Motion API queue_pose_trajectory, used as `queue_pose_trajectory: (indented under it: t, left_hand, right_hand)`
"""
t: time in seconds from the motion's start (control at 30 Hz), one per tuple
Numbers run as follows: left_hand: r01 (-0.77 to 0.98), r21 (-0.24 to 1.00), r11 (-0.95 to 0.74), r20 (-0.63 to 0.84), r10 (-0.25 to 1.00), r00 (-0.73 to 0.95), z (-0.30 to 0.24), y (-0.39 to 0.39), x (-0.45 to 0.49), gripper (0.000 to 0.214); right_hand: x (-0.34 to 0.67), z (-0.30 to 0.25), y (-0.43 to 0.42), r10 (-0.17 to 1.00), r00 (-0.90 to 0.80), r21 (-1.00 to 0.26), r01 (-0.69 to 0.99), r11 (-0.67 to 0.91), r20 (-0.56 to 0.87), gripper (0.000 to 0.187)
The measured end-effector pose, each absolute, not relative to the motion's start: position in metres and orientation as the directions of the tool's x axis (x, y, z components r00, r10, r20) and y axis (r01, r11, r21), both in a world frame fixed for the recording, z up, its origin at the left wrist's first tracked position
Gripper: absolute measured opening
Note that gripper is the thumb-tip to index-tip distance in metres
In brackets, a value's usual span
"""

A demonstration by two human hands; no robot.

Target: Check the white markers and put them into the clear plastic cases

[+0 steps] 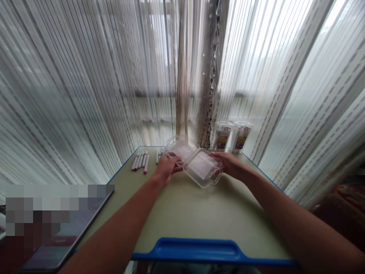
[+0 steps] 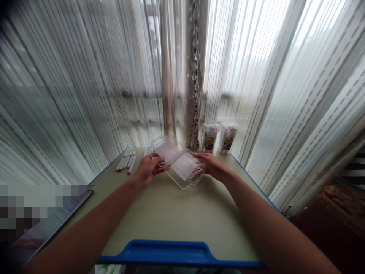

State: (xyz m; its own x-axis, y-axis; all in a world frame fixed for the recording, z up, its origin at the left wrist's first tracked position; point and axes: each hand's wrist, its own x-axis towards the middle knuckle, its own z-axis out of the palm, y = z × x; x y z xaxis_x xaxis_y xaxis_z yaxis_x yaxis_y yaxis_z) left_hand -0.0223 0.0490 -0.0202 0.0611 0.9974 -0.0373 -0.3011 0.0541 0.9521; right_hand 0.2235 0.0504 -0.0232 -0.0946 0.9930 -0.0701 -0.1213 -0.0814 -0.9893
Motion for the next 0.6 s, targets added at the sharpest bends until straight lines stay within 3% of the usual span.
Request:
queue_pose_trajectory:
  t: [0.23, 0.43, 0.6]
  left_hand:
    - [-0.263, 0.963, 0.061, -0.047, 0.997, 0.057, -0.017, 0.053, -0.031, 0.023]
    - [0.082, 0.996, 0.015, -0.026, 0.991, 0.128, -0.027, 0.055, -0.033, 0.02]
    - [0.384, 0.918, -0.099, 0.024, 0.98, 0.197, -0.027, 0.047, -0.032, 0.016]
  right_hand:
    - [0.243, -0.032, 0.059, 0.997, -0.012, -0.996, -0.061, -0.072, -0.071, 0.014]
    - [0.269, -0.025, 0.05, 0.982, -0.114, -0.986, 0.087, -0.144, -0.153, 0.021]
    - [0.28, -0.021, 0.045, 0.962, -0.177, -0.959, 0.23, -0.166, -0.209, 0.026]
